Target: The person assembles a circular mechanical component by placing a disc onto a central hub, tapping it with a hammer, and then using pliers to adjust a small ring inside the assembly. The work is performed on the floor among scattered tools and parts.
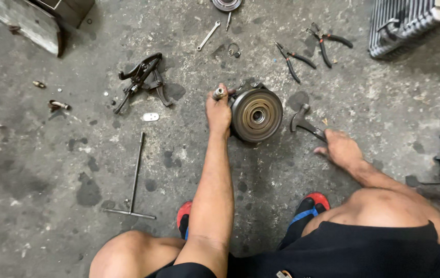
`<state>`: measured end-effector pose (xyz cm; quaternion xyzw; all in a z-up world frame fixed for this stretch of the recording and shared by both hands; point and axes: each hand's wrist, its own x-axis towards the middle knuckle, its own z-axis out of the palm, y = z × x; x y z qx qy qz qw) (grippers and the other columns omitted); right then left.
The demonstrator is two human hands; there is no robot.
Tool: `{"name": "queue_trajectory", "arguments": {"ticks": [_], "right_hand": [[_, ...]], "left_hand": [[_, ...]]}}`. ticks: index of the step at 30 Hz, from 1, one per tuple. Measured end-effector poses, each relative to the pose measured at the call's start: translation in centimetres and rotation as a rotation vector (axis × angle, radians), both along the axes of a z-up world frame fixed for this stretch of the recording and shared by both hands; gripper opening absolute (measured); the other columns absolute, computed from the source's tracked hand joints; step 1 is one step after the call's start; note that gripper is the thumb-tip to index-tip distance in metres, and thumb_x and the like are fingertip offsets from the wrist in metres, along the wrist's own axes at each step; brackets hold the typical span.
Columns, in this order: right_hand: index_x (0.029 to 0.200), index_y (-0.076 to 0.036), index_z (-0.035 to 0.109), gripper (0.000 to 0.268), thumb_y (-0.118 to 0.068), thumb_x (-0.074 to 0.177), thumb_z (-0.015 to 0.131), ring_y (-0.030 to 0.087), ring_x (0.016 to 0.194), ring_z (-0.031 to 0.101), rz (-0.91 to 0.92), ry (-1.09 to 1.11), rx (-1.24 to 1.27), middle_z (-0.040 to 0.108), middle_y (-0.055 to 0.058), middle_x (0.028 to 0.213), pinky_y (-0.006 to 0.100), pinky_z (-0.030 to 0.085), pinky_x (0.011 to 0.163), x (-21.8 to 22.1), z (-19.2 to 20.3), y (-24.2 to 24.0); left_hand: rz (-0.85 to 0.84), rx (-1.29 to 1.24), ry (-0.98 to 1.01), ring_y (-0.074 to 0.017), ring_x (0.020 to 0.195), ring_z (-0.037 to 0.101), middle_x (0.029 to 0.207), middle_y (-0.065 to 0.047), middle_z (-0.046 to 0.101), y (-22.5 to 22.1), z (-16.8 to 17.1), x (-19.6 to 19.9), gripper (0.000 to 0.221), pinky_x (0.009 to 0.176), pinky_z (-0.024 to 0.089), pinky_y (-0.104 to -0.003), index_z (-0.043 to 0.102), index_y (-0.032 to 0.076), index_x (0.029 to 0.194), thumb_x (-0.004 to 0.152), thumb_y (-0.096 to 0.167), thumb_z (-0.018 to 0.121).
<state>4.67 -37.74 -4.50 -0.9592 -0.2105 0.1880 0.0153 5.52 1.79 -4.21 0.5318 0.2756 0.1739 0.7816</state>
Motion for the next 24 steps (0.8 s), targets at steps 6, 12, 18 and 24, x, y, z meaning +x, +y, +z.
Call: {"name": "queue_trajectory", "arguments": {"ticks": [6,12,18,24], "right_hand": [[0.114,-0.004,0.057,0.046,-0.039,0.088,0.072,0.042,0.104,0.067,0.056,-0.005,-0.026,0.067,0.021,0.110,0.052,0.055,0.086,2.2,-2.4,-2.3],[0.120,0.000,0.056,0.050,-0.031,0.085,0.075,0.044,0.098,0.070,-0.211,0.234,-0.018,0.070,0.027,0.104,0.050,0.055,0.086,3.1,-4.5,-1.8],[0.114,0.003,0.065,0.051,-0.038,0.089,0.079,0.022,0.063,0.050,-0.682,0.575,0.708,0.055,0.006,0.072,0.040,0.038,0.058,1.5,-2.2,2.8],[0.144,-0.004,0.055,0.068,-0.039,0.090,0.078,0.002,0.058,0.051,-0.233,0.314,1.004,0.051,-0.010,0.066,0.023,0.043,0.052,5.5,5.5,11.0]], "left_hand": [[0.008,-0.061,-0.012,-0.0150,0.088,0.066,0.095,-0.009,0.074,0.1,0.1,-0.1,0.031,0.083,0.053,-0.033,0.060,0.007,0.101,0.102,0.038,0.060],[0.044,0.023,0.007,-0.0157,0.089,0.066,0.094,-0.011,0.074,0.2,0.7,-0.1,0.035,0.085,0.052,-0.033,0.061,0.005,0.100,0.105,0.040,0.059],[0.100,0.034,0.219,-0.0166,0.085,0.070,0.090,-0.011,0.076,-0.1,2.0,0.6,0.036,0.081,0.054,-0.033,0.060,0.005,0.098,0.104,0.040,0.057],[-0.012,-0.089,0.163,-0.0187,0.084,0.070,0.091,-0.010,0.074,0.8,1.5,3.4,0.023,0.078,0.054,-0.035,0.065,0.005,0.101,0.100,0.027,0.062]]}}
